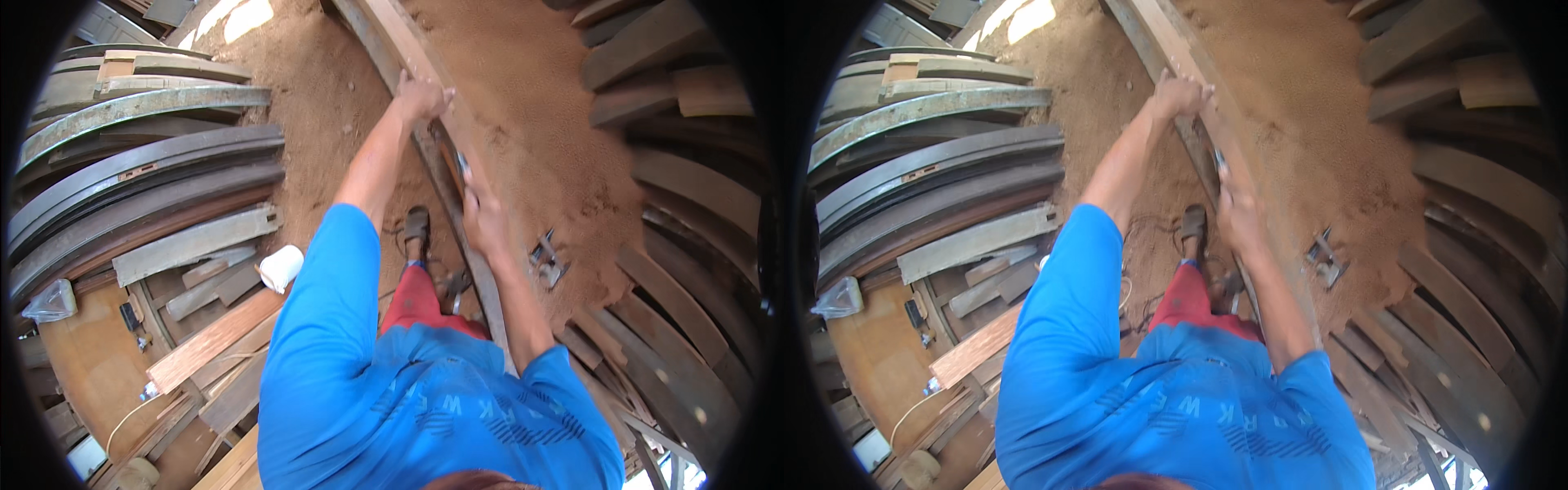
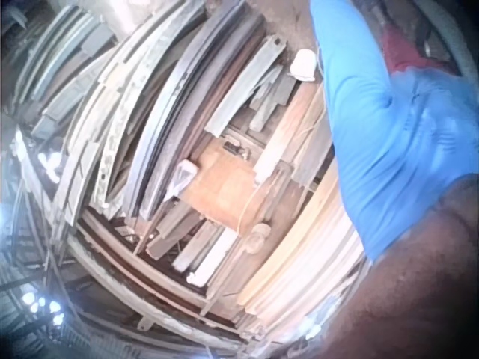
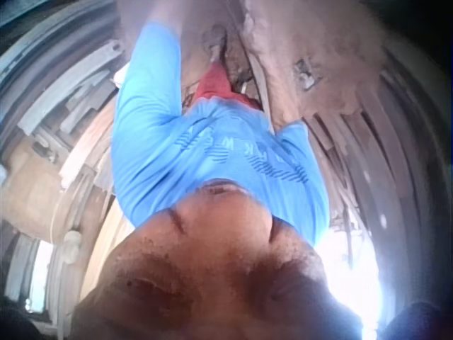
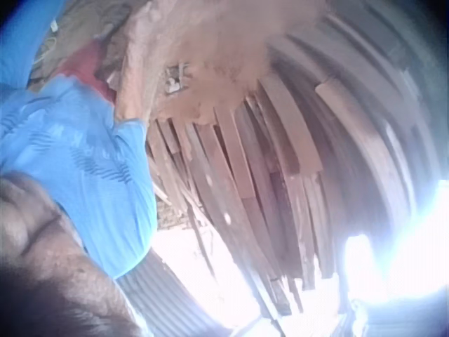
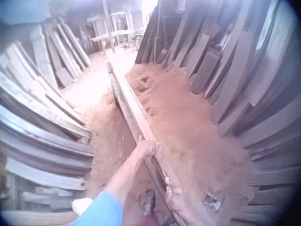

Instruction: The person walks through a cluttered workshop carrying a bucket and a saw, then applies glue to a small wooden piece and attaches it to a larger plank using a hammer. The person then uses a hand saw to cut the plank.

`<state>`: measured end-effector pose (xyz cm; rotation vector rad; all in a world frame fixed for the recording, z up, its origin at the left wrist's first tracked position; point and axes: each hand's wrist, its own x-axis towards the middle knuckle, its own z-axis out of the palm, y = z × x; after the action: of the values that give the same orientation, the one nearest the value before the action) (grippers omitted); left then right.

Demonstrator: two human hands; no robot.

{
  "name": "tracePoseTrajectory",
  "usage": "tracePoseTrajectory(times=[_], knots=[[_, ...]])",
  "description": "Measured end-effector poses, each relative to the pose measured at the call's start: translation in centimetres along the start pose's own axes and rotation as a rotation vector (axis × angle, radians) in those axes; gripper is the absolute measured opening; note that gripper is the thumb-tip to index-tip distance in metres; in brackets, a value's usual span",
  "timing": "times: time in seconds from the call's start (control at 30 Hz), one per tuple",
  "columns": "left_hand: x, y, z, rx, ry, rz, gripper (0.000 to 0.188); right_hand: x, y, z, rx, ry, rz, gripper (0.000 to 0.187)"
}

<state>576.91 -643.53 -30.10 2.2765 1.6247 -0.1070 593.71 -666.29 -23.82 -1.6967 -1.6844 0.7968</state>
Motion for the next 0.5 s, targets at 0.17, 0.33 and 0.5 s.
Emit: tracePoseTrajectory(times=[0.17, 0.33, 0.5], knots=[[0.3, -1.1, -2.4, -0.029, -0.031, -0.030, 0.069, -8.8, 0.2, -5.9, -0.046, 0.014, -0.148, 0.034], [0.8, 0.6, -3.4, -0.005, -0.081, -0.026, 0.071, 3.3, -2.8, -0.2, -0.089, -0.112, 0.152, 0.035], [1.7, -1.4, -0.6, 0.047, 0.118, -0.022, 0.073, -1.7, 0.8, -1.7, 0.019, -0.058, -0.050, 0.036]])
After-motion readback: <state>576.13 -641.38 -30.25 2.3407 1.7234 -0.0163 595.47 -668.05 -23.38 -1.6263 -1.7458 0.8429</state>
